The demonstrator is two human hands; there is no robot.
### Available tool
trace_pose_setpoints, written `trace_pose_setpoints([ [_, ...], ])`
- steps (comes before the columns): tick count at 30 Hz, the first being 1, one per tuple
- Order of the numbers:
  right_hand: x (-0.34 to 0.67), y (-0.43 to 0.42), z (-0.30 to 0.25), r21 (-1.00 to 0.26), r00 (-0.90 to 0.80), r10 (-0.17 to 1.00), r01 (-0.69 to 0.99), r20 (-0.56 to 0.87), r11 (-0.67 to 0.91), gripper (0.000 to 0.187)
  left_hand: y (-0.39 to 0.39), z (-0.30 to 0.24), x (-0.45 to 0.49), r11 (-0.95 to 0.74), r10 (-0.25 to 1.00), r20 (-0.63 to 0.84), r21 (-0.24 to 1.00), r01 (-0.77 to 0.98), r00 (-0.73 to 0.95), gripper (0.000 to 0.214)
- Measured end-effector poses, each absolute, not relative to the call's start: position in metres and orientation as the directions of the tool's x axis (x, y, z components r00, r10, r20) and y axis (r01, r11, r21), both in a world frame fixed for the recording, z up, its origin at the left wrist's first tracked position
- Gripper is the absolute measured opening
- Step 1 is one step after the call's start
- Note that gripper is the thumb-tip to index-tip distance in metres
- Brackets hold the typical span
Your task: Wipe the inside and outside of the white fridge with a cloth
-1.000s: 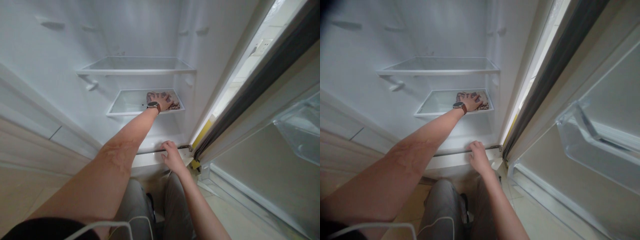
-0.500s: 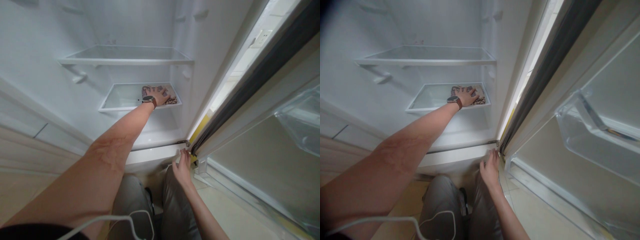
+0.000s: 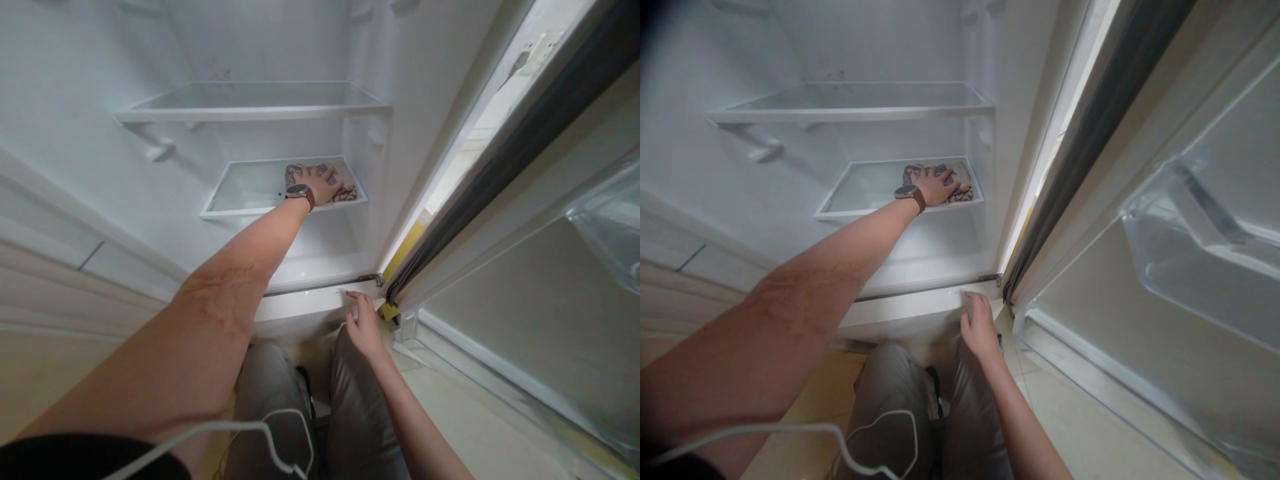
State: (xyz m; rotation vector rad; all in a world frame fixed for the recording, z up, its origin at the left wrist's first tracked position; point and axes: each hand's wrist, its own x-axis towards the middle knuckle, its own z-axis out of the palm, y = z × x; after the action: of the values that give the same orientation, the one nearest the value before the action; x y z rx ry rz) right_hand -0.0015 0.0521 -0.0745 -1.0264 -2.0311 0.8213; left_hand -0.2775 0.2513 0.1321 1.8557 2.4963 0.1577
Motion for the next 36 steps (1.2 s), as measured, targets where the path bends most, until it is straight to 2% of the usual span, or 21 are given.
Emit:
trace_pose_setpoints([
  [3, -0.013, 0.063, -0.069, -0.763, -0.53, 0.812, 0.413, 0.243, 0.498, 0.046, 0.249, 0.134, -0.276, 0.272, 0.96, 0.039, 0.097, 0.957, -0.277, 0.085],
  [6, -0.017, 0.068, -0.065, -0.786, -0.587, 0.782, 0.375, 0.208, 0.491, 0.041, 0.248, 0.135, -0.276, 0.276, 0.959, 0.037, 0.093, 0.957, -0.28, 0.084],
  [9, -0.014, 0.071, -0.066, -0.854, -0.481, 0.84, 0.3, 0.25, 0.425, 0.029, 0.25, 0.134, -0.276, 0.289, 0.956, 0.028, 0.089, 0.953, -0.292, 0.084],
  [12, -0.01, 0.076, -0.072, -0.907, -0.356, 0.905, 0.257, 0.232, 0.334, 0.015, 0.251, 0.133, -0.276, 0.289, 0.956, 0.026, 0.091, 0.953, -0.292, 0.084],
  [15, -0.012, 0.076, -0.075, -0.894, -0.378, 0.899, 0.289, 0.222, 0.342, 0.011, 0.251, 0.133, -0.276, 0.283, 0.957, 0.039, 0.1, 0.954, -0.288, 0.084],
  [20, -0.039, 0.065, -0.044, -0.721, -0.479, 0.773, 0.345, 0.416, 0.601, 0.015, 0.247, 0.134, -0.274, 0.295, 0.953, 0.051, 0.084, 0.952, -0.3, 0.083],
  [22, -0.055, 0.067, -0.018, -0.658, -0.431, 0.738, 0.35, 0.519, 0.667, 0.016, 0.246, 0.135, -0.273, 0.291, 0.954, 0.055, 0.076, 0.954, -0.295, 0.084],
  [24, -0.071, 0.078, 0.005, -0.611, -0.374, 0.737, 0.413, 0.563, 0.676, 0.018, 0.244, 0.136, -0.273, 0.281, 0.957, 0.056, 0.076, 0.957, -0.285, 0.085],
  [26, -0.088, 0.095, 0.019, -0.567, -0.38, 0.778, 0.535, 0.501, 0.627, 0.021, 0.242, 0.137, -0.274, 0.268, 0.96, 0.061, 0.081, 0.96, -0.273, 0.085],
  [30, -0.12, 0.126, 0.006, -0.419, -0.473, 0.854, 0.745, 0.217, 0.519, 0.027, 0.238, 0.137, -0.272, 0.274, 0.958, 0.067, 0.086, 0.958, -0.28, 0.083],
  [32, -0.133, 0.135, -0.009, -0.346, -0.554, 0.815, 0.741, 0.17, 0.576, 0.032, 0.236, 0.138, -0.271, 0.285, 0.955, 0.062, 0.085, 0.955, -0.29, 0.084],
  [36, -0.148, 0.147, -0.023, -0.269, -0.664, 0.727, 0.678, 0.176, 0.684, 0.032, 0.232, 0.139, -0.271, 0.279, 0.958, 0.046, 0.078, 0.957, -0.283, 0.085],
])
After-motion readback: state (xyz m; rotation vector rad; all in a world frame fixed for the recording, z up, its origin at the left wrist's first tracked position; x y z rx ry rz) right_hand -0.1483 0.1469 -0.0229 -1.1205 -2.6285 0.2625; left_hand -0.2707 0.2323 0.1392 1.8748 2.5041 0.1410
